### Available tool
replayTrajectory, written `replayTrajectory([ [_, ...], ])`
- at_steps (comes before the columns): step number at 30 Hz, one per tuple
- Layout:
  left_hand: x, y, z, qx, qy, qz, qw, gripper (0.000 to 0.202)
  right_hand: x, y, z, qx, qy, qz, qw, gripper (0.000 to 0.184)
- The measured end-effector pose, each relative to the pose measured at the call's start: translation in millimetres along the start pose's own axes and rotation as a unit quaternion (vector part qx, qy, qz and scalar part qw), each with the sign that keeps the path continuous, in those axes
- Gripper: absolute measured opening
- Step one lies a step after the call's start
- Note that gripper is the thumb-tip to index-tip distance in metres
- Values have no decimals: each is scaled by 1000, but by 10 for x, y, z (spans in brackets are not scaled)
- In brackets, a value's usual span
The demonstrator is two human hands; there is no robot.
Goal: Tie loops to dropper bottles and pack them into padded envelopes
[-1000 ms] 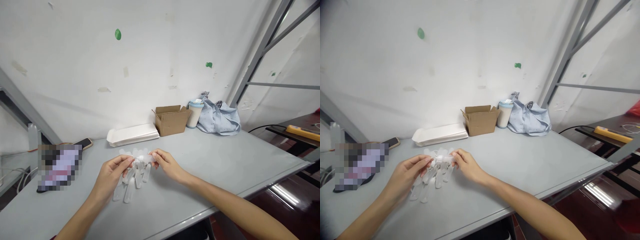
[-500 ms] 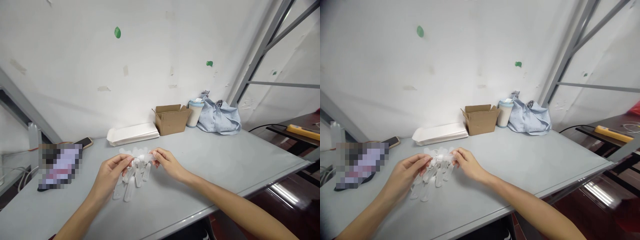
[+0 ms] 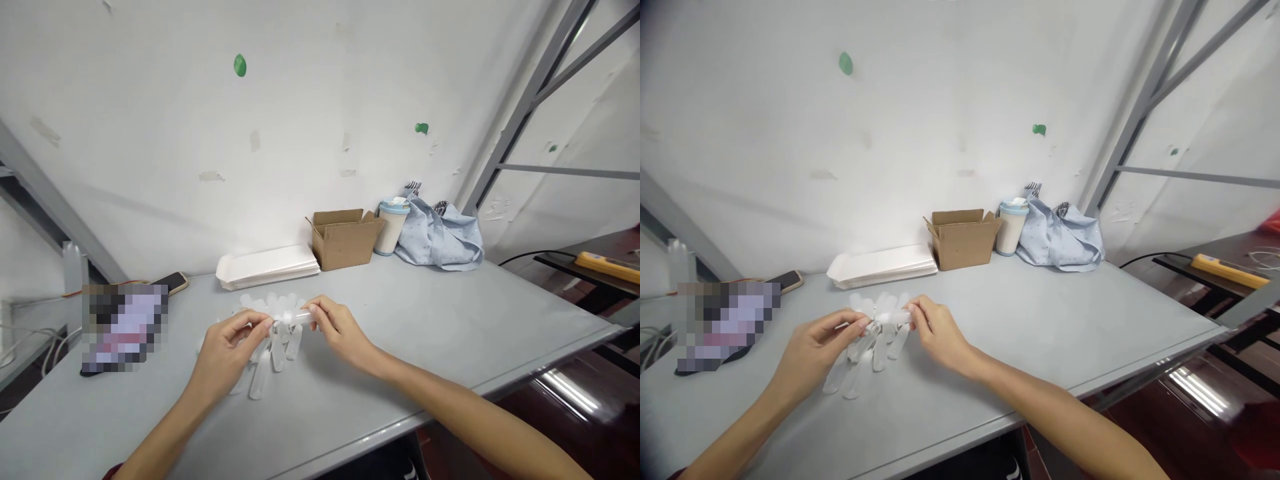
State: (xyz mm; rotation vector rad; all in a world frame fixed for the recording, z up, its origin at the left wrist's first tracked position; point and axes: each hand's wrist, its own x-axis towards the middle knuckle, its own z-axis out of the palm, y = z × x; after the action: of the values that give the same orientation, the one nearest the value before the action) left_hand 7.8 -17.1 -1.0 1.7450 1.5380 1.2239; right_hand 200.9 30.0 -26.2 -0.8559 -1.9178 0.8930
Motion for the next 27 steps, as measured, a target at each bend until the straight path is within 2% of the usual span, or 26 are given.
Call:
replayTrajectory([
  [5, -39, 12, 21, -2, -5, 28, 1000, 23, -1, 10, -3, 2, -3, 1, 1000, 28],
  [12, -35, 41, 13, -17, 1, 32, 999, 22, -44, -8, 25, 8, -6, -5, 1000, 27],
  [20, -33, 41, 7, -20, -27, 8, 999, 23, -35, -8, 24, 10, -8, -2, 1000, 27],
  [27, 57, 59, -153, 22, 6, -20, 1000, 30, 6, -29, -32, 25, -45, 10, 999, 25],
])
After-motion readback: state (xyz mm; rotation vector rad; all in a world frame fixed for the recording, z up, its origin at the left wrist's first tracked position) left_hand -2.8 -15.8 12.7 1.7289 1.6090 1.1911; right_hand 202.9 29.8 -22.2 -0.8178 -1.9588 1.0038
